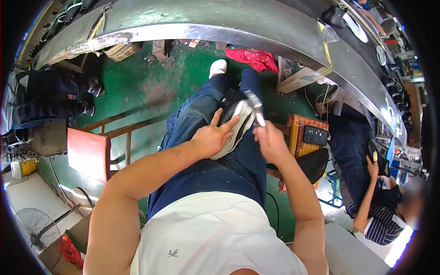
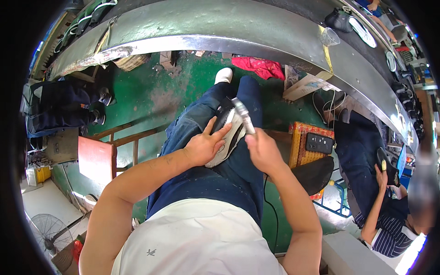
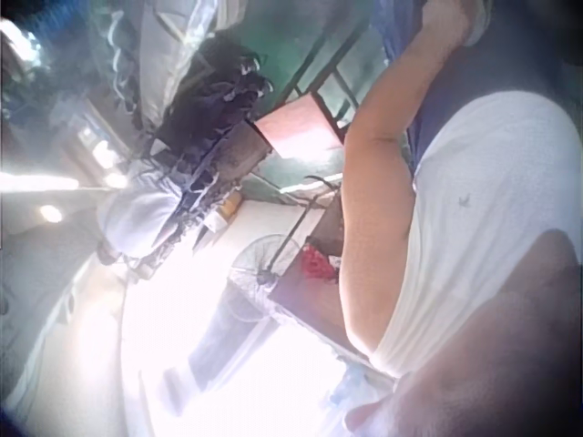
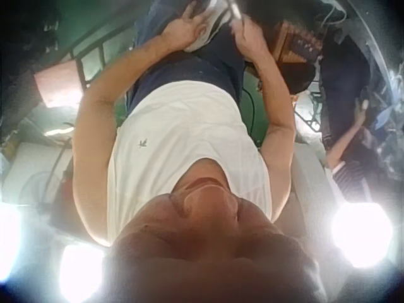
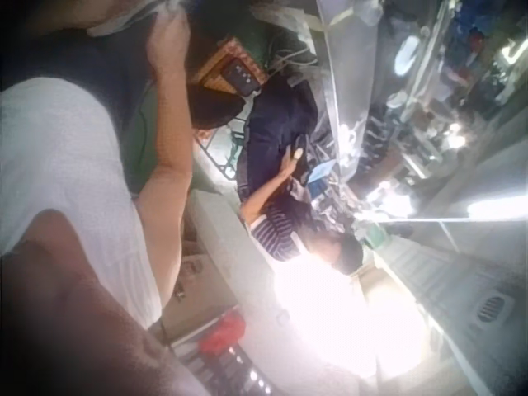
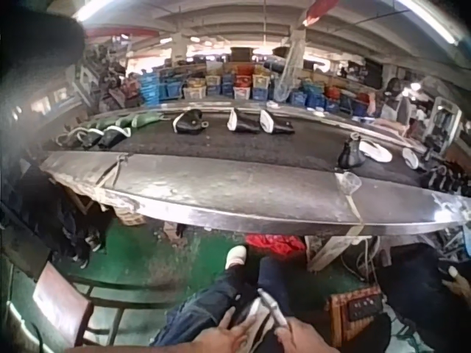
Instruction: Pull and hammer shoe uppers onto lasts using pincers and a hammer on a conveyor assembly line.
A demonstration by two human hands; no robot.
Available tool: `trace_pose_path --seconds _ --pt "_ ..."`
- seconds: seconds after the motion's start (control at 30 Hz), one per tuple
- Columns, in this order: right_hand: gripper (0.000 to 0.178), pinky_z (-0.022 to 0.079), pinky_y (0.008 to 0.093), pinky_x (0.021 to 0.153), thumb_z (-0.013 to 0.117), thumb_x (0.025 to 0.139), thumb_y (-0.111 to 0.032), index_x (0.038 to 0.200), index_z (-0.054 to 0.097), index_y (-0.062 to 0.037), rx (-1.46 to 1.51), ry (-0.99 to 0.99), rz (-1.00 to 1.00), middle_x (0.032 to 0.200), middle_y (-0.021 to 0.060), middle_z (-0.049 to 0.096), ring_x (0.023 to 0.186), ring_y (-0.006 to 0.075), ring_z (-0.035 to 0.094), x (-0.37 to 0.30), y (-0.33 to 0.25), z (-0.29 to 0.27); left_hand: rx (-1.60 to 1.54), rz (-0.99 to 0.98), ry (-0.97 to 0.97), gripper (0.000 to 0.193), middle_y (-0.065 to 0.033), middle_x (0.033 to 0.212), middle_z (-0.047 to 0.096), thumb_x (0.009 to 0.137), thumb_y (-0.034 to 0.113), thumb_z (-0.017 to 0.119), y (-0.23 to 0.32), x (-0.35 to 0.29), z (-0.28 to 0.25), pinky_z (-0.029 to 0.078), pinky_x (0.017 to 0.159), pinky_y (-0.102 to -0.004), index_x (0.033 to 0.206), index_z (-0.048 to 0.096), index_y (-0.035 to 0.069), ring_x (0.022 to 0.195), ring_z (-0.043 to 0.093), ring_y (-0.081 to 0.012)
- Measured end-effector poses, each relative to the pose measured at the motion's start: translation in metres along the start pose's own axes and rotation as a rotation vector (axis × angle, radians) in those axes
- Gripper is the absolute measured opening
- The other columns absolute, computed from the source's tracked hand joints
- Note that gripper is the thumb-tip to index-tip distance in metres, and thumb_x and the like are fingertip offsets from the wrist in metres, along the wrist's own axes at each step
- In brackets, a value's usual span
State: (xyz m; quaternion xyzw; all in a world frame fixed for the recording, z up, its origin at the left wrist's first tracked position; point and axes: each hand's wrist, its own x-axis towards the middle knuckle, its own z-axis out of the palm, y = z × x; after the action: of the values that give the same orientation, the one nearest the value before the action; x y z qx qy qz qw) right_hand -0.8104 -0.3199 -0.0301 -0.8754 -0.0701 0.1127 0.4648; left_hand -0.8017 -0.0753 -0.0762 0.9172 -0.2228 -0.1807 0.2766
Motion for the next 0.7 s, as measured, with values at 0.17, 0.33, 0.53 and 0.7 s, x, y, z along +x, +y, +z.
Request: trace_pose_path --seconds 0.17,0.33,0.53,0.7 --pt "0.041 0.049 0.0554 0.078 0.048 0.106 -0.036 0.1 0.058 0.0029 -0.129 -0.167 0.053 0.09 0.0292 0.066 0.088 0.049 0.064 0.014 -0.005 -0.001 0.051 0.025 -0.06 0.062 -0.0465 0.152 0.024 0.103 0.035 0.054 0.004 -0.004 -0.009 0.06 0.08 -0.0485 0.16 0.031 0.028 0.092 0.07 -0.0511" --pt "0.042 0.05 0.055 0.077 0.048 0.106 -0.037 0.098 0.059 0.0024 -0.329 -0.179 0.029 0.087 0.0281 0.067 0.086 0.0484 0.065 0.001 0.014 0.014 -0.127 -0.107 -0.169 0.063 -0.0407 0.157 0.024 0.104 0.036 0.052 0.019 -0.021 -0.018 0.054 0.094 -0.0488 0.161 0.029 0.024 0.108 0.064 -0.0539" --pt "0.042 0.05 0.0526 0.075 0.046 0.107 -0.036 0.099 0.058 0.0029 0.06 -0.137 0.126 0.086 0.0256 0.067 0.083 0.0478 0.064 -0.028 -0.016 0.023 -0.575 -0.38 0.049 0.067 -0.0361 0.14 0.053 0.105 0.031 0.05 0.001 -0.038 0.012 0.04 0.112 -0.0382 0.155 0.028 -0.007 0.133 0.054 -0.0412" --pt "0.036 0.05 0.0519 0.077 0.047 0.106 -0.032 0.101 0.057 0.0023 -0.053 -0.306 0.187 0.09 0.0282 0.066 0.087 0.0473 0.065 -0.024 -0.028 0.015 -0.599 -0.27 0.079 0.069 -0.0374 0.136 0.055 0.1 0.028 0.06 -0.009 -0.034 0.012 0.043 0.109 -0.0393 0.154 0.033 -0.006 0.13 0.056 -0.044"
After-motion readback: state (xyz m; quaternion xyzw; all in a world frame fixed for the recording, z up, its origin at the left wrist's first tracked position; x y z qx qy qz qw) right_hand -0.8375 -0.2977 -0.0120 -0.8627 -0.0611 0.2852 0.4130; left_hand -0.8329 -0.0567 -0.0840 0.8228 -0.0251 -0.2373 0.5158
